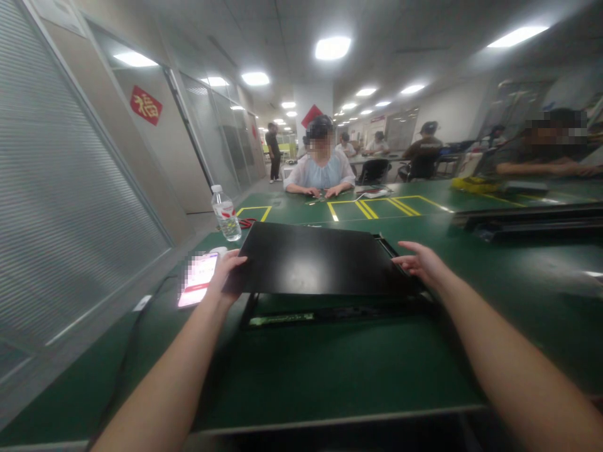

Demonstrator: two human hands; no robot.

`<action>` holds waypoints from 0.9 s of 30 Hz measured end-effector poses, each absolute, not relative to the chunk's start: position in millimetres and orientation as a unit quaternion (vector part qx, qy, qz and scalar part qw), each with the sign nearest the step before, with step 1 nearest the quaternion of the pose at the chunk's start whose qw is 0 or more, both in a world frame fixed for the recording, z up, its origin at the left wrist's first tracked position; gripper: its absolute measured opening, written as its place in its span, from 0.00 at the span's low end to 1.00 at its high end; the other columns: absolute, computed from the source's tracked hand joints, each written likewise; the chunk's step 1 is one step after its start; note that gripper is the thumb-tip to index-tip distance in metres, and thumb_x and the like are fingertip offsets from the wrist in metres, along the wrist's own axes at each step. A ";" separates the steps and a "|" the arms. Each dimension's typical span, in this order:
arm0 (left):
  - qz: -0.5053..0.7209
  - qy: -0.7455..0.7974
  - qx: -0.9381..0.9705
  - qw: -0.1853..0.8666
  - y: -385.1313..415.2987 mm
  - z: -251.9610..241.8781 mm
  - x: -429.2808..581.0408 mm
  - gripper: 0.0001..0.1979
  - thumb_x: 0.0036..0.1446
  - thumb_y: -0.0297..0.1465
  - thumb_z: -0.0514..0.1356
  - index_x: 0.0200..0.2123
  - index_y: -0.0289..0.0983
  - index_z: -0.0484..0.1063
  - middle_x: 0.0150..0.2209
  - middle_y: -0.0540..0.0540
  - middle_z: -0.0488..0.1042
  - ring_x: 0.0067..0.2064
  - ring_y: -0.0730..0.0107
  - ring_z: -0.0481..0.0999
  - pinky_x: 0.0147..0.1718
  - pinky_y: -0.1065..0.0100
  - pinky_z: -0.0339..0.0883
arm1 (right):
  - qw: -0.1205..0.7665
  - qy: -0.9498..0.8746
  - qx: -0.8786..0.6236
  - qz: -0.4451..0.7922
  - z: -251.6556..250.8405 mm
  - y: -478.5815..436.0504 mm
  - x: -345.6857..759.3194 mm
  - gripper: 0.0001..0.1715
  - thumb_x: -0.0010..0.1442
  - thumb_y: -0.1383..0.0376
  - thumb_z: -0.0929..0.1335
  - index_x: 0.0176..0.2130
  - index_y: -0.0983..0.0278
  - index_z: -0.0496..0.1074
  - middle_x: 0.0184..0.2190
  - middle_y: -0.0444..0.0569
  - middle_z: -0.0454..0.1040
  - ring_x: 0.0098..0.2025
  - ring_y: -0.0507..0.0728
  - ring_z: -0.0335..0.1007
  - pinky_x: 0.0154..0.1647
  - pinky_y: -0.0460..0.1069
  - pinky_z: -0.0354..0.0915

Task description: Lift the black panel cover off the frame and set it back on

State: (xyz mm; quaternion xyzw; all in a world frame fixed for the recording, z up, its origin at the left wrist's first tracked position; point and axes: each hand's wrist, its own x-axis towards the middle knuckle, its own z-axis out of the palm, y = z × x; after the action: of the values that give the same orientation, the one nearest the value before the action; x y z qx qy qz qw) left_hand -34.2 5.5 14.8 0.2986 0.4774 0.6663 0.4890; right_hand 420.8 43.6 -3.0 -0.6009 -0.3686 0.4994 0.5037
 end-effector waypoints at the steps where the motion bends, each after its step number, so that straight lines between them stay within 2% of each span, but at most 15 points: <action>1: 0.660 0.483 0.302 0.489 6.3 13.6 -33.1 0.18 0.37 0.25 0.68 0.37 0.37 0.73 0.29 0.49 0.78 0.28 0.66 0.77 0.27 0.68 0.71 | 0.505 -0.370 -0.604 0.493 -4.2 44.4 422.1 0.27 0.59 0.58 0.67 0.56 0.62 0.70 0.27 0.53 0.80 0.19 0.54 0.63 0.17 0.45 0.55; 8: 0.626 0.502 0.305 0.512 8.4 2.1 -28.3 0.22 0.36 0.23 0.71 0.38 0.36 0.74 0.27 0.49 0.79 0.25 0.65 0.78 0.24 0.70 0.69 | 0.504 -0.361 -0.644 0.448 -10.8 50.8 428.2 0.25 0.59 0.60 0.67 0.55 0.64 0.70 0.23 0.54 0.78 0.16 0.51 0.54 0.13 0.43 0.47; 15: 0.612 0.517 0.302 0.517 12.7 -7.1 -30.7 0.24 0.36 0.23 0.73 0.41 0.34 0.76 0.27 0.46 0.81 0.25 0.65 0.79 0.24 0.70 0.70 | 0.509 -0.373 -0.654 0.417 -12.7 51.1 427.5 0.22 0.58 0.60 0.68 0.51 0.65 0.72 0.22 0.55 0.77 0.15 0.51 0.54 0.14 0.43 0.47; 22: 0.610 0.508 0.292 0.533 14.8 -9.0 -32.4 0.21 0.40 0.22 0.73 0.41 0.33 0.77 0.28 0.44 0.82 0.24 0.67 0.79 0.24 0.70 0.71 | 0.503 -0.374 -0.658 0.418 -9.1 49.1 424.9 0.21 0.59 0.61 0.67 0.51 0.65 0.71 0.22 0.54 0.78 0.15 0.50 0.54 0.14 0.42 0.48; 27: 0.605 0.521 0.289 0.528 16.4 -14.3 -29.6 0.22 0.40 0.21 0.75 0.42 0.33 0.77 0.28 0.44 0.82 0.24 0.66 0.80 0.24 0.70 0.73 | 0.505 -0.374 -0.661 0.410 -11.2 50.9 429.0 0.23 0.60 0.61 0.67 0.53 0.65 0.71 0.22 0.53 0.77 0.15 0.51 0.53 0.14 0.43 0.47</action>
State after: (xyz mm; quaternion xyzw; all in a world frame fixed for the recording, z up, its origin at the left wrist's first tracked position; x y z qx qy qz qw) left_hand -29.6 16.4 -14.3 0.2892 0.5205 0.6053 0.5282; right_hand 429.0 50.9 -11.2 -0.6607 -0.3743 0.4102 0.5051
